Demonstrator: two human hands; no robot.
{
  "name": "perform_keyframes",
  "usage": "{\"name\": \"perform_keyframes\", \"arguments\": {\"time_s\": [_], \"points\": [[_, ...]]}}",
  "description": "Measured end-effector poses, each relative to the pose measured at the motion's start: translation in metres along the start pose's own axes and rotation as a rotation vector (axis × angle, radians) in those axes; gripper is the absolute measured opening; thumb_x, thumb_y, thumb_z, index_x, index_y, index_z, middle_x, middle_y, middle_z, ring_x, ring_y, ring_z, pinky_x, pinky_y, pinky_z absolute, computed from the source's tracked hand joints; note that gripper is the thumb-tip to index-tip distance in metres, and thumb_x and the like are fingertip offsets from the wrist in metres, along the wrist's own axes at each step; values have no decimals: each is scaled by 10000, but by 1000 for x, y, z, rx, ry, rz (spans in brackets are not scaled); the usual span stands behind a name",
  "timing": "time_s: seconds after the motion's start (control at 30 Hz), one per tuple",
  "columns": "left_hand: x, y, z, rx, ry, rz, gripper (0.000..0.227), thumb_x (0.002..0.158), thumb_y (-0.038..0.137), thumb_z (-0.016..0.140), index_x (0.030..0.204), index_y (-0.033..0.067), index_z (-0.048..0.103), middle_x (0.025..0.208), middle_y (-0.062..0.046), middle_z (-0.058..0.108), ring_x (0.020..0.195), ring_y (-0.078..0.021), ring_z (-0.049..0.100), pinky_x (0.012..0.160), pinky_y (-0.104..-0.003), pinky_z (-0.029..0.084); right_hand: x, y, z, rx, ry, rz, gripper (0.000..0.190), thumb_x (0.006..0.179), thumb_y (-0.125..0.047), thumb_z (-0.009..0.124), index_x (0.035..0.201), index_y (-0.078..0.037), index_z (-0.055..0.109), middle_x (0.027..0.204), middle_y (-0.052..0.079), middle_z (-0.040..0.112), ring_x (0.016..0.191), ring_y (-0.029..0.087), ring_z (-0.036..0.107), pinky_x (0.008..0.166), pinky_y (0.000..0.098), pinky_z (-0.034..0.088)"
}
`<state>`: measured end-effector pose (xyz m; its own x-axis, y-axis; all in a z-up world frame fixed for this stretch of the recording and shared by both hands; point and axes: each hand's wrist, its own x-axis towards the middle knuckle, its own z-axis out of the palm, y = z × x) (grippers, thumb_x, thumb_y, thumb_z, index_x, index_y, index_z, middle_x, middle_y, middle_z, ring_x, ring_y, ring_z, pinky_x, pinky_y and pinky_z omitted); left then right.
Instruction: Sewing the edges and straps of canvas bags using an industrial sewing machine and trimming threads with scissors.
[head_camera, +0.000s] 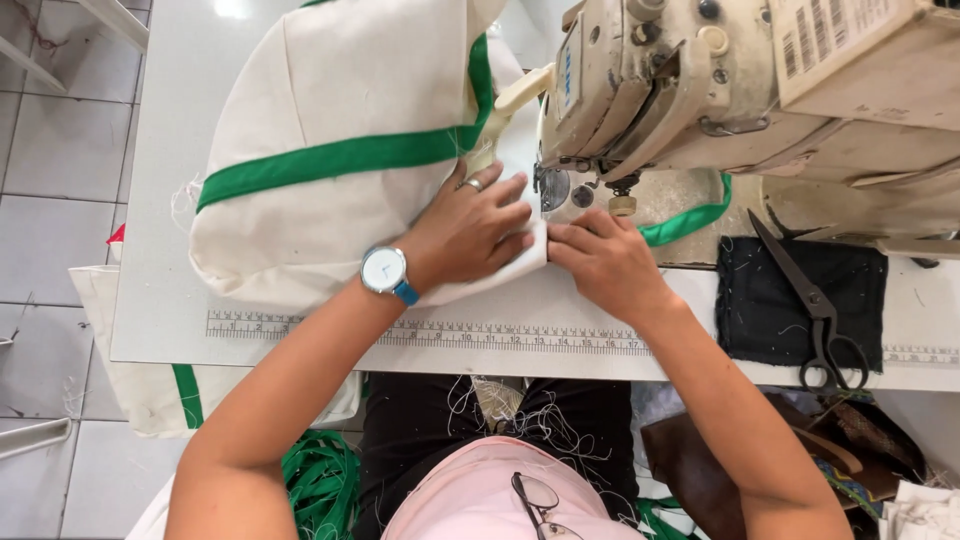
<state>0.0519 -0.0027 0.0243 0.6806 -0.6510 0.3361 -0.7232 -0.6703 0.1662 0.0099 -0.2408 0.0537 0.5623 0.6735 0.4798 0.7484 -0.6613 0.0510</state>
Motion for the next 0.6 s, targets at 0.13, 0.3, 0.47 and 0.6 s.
{"name": "perform_keyframes", "arguments": {"time_s": [0.13, 0.3, 0.47, 0.6], "points": [[13, -17, -2, -22, 7, -7, 371, 968, 511, 552, 1231, 267, 647, 1336, -74, 658, 1277, -405, 605, 1014, -690, 410, -3, 15, 23, -48, 30, 4, 277, 970, -95, 588, 1043, -310, 747, 1072, -106, 715, 977, 158, 613, 631, 316, 528], [30, -51, -30, 350, 132, 76, 472, 952, 646, 528, 971, 224, 738, 1075, -133, 739, 1051, -403, 714, 894, -583, 496, 11, 13, 16, 2, 74, 84, 168, 986, -128, 627, 953, -247, 740, 1093, -90, 740, 850, 227, 682, 611, 372, 579], [43, -46, -132, 787, -276, 120, 451, 965, 660, 572, 1018, 245, 739, 826, -14, 732, 834, -261, 680, 1004, -496, 387, -10, 25, 39, 147, -46, 138, 408, 922, 27, 629, 1217, -238, 723, 1318, -100, 683, 1085, 241, 686, 706, 508, 507], [4, 30, -122, 580, -113, 345, 207, 846, 95, 626, 667, 162, 706, 643, -54, 670, 654, -296, 637, 891, -551, 432, -2, 19, 36, 125, 128, 154, 185, 963, -212, 696, 1109, -288, 780, 1055, -22, 726, 903, 295, 687, 857, 456, 494]]}}
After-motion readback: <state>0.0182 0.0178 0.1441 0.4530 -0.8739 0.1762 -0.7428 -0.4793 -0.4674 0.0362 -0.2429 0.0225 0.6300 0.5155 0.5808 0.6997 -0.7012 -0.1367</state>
